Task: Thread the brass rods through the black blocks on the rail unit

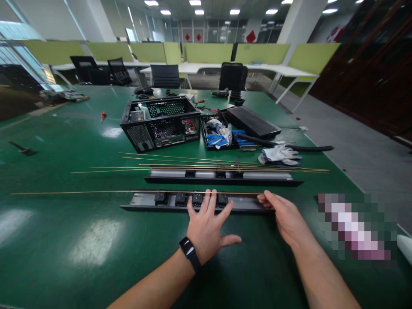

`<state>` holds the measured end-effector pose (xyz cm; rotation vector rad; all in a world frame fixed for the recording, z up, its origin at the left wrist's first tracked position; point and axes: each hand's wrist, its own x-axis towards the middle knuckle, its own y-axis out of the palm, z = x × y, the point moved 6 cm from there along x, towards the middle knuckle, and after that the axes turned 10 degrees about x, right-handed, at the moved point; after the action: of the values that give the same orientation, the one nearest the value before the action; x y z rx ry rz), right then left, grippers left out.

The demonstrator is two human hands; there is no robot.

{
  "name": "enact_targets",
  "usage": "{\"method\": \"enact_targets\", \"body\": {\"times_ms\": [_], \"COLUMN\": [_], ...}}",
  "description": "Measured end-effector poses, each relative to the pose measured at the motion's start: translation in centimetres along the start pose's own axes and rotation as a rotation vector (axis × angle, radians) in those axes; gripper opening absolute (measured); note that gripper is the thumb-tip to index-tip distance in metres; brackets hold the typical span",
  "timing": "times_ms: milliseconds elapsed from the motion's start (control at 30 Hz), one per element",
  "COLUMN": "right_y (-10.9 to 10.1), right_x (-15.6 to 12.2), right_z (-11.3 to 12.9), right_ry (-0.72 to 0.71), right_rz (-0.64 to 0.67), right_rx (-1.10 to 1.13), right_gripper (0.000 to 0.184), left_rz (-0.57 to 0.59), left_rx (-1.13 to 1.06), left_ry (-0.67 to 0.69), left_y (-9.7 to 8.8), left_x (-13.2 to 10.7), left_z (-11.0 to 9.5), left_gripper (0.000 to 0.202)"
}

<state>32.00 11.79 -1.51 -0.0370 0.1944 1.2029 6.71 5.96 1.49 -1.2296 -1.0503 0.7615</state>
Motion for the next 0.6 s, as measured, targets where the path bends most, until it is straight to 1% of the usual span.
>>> {"method": "enact_targets", "body": {"times_ms": [100, 167, 233, 367, 467, 600], "right_y": [-0.47, -0.66, -0.52, -0.01, 0.10, 0.13], "right_x": [0.17, 0.15, 0.02, -0.21, -0.20, -0.09], "right_z": [-0.15, -0.17, -0.09, 0.06, 0.04, -0.08], "right_ry": [-0.023, -0.037, -0.041, -0.022, -0.013, -0.006], "right_rz": [-0.055, -0.067, -0.035, 0.045, 0.060, 0.046], "right_rx": [0.057, 0.099, 0.114, 0.058, 0.043, 0.077], "right_gripper": [0.047, 0.045, 0.042, 0.042, 0.044, 0.044], "left_rz": [0.005, 0.006, 0.007, 0.011, 0.004, 0.000], "left_rx": [-0.006, -0.004, -0.008, -0.021, -0.011, -0.003], "left_ry": [-0.006, -0.007, -0.007, -0.007, -0.015, -0.011], "left_y": [-0.13, -0.20, -0.24, -0.24, -0.30, -0.29], "left_x": [0.02, 0.02, 0.02, 0.01, 0.02, 0.05], "left_z": [-0.02, -0.01, 0.01, 0.04, 0.04, 0.00], "left_gripper": [0.090, 0.090, 0.090, 0.090, 0.090, 0.090]}}
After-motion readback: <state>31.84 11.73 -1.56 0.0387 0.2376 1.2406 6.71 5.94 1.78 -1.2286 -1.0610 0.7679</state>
